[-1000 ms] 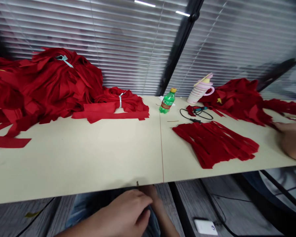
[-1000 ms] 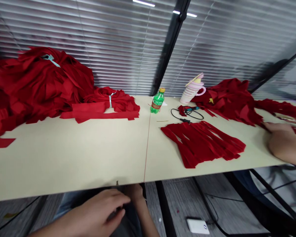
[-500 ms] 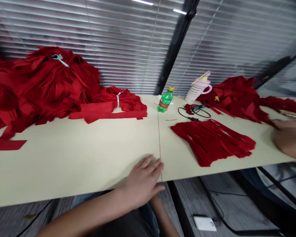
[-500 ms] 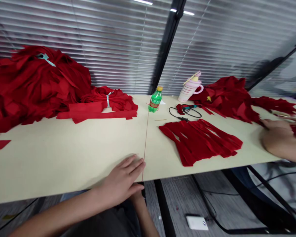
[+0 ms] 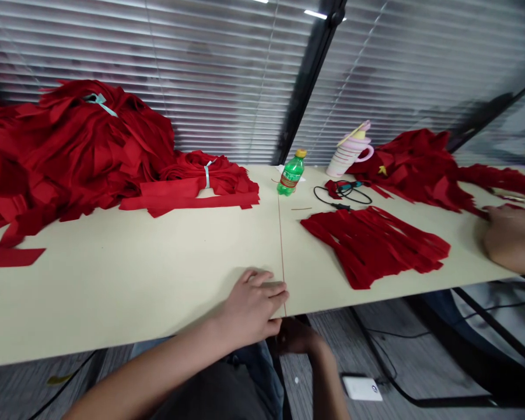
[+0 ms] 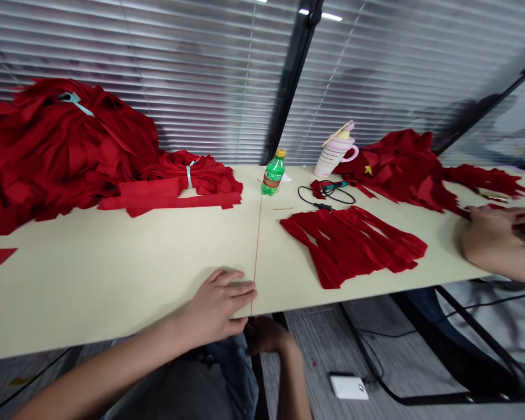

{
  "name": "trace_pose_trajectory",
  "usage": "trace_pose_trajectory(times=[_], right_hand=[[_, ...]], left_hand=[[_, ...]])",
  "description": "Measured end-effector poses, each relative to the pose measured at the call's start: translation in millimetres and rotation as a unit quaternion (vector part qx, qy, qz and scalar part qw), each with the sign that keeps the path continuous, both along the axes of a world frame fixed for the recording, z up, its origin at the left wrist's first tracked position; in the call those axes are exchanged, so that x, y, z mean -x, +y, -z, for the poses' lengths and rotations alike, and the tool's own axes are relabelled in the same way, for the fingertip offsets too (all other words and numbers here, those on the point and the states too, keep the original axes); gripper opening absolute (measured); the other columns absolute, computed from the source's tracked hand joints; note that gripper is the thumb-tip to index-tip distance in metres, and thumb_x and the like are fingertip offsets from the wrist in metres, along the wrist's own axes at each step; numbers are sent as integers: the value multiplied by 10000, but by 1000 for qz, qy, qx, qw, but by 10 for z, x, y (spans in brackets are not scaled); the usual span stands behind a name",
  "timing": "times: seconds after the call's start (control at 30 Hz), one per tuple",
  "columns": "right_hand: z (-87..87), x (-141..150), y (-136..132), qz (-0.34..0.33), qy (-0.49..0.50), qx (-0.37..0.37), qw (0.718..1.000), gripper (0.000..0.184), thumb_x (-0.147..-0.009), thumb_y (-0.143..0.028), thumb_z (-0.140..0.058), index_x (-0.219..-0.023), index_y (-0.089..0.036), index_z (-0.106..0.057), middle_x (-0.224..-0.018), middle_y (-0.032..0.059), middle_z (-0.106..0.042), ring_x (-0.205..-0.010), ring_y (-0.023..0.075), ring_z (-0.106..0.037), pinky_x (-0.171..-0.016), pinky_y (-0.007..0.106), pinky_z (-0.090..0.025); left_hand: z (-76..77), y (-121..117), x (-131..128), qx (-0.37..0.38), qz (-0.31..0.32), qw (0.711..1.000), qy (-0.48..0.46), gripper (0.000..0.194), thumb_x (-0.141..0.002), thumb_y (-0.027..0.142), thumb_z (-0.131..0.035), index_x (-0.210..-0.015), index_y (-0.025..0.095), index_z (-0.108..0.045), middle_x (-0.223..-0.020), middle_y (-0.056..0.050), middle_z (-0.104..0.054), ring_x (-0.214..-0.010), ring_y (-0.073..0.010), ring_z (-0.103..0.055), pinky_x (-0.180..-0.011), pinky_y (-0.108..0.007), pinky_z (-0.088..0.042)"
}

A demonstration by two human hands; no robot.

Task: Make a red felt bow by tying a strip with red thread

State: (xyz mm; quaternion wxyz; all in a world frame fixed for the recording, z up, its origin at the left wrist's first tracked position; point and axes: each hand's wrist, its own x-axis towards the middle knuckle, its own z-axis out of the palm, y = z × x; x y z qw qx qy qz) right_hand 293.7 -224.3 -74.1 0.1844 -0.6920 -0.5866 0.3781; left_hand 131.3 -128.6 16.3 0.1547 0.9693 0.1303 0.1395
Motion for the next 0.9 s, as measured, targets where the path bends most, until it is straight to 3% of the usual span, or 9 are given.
trace_pose_trajectory(times=[0.13,0.23,0.33,0.5,0.6,0.63,0.7,0.83,0.9], right_hand=[[-167,-387,-216,-64,87,85,990,213,-807,-284,-671,-947,-127,-640,-806,2,-626,-687,108,-590,-641,259,-505],[-280,-538,-347,-51,135,92,985,310,-729,-312,-694,-998,-158,-677,-744,-8,-622,-674,117,-578,-611,223,-474],[-316,-666,-496,-27,174,85,981,468,-665,-418,-725,-1038,-139,-677,-823,54,-661,-723,168,-608,-635,254,-498],[-283,-962,-895,45,202,29,978,619,-656,-515,-741,-1165,-179,-631,-1201,166,-598,-1037,280,-596,-891,382,-480],[-230,-1127,-1205,64,232,-25,970,615,-606,-575,-749,-1132,-271,-655,-1203,136,-611,-1074,311,-593,-882,404,-493],[-213,-1168,-1301,81,260,-80,959,566,-609,-573,-746,-1103,-309,-669,-1184,123,-627,-1069,319,-601,-873,412,-500],[-193,-1226,-1448,149,273,-132,941,452,-669,-528,-723,-1090,-373,-667,-1208,82,-623,-1102,311,-588,-919,422,-476],[-230,-1248,-1501,194,201,-139,950,380,-711,-421,-708,-1072,-303,-699,-1149,125,-649,-1017,317,-636,-859,401,-524],[-261,-1219,-1450,226,185,-178,940,333,-713,-443,-694,-1003,-282,-728,-1082,140,-677,-969,319,-655,-807,390,-549]], left_hand=[[19,10,3,10,2,1000,-11,392,-835,385,-604,-1169,184,-566,-1252,-71,-564,-1257,-260,-407,-1007,-472,-338],[30,25,1,14,3,1000,-18,382,-836,395,-604,-1152,182,-573,-1242,-75,-562,-1245,-266,-419,-996,-483,-350],[39,35,1,15,4,1000,-23,374,-841,397,-600,-1145,181,-575,-1238,-76,-560,-1234,-268,-430,-990,-488,-358],[44,29,7,12,5,999,-31,367,-841,389,-602,-1142,181,-575,-1233,-76,-562,-1229,-268,-434,-980,-484,-370],[50,22,9,9,4,999,-36,359,-841,385,-603,-1136,181,-577,-1227,-74,-564,-1232,-267,-431,-982,-482,-370],[53,21,9,8,4,999,-38,358,-841,383,-604,-1135,181,-578,-1226,-74,-565,-1233,-268,-430,-983,-483,-370],[62,20,7,6,3,999,-40,361,-840,381,-606,-1137,178,-577,-1225,-75,-564,-1233,-269,-431,-983,-486,-371],[70,19,3,3,2,999,-40,371,-842,386,-605,-1146,175,-574,-1224,-78,-566,-1229,-269,-438,-985,-491,-371],[66,18,3,2,2,999,-40,374,-843,394,-603,-1146,176,-574,-1223,-78,-568,-1229,-269,-439,-985,-490,-371]])
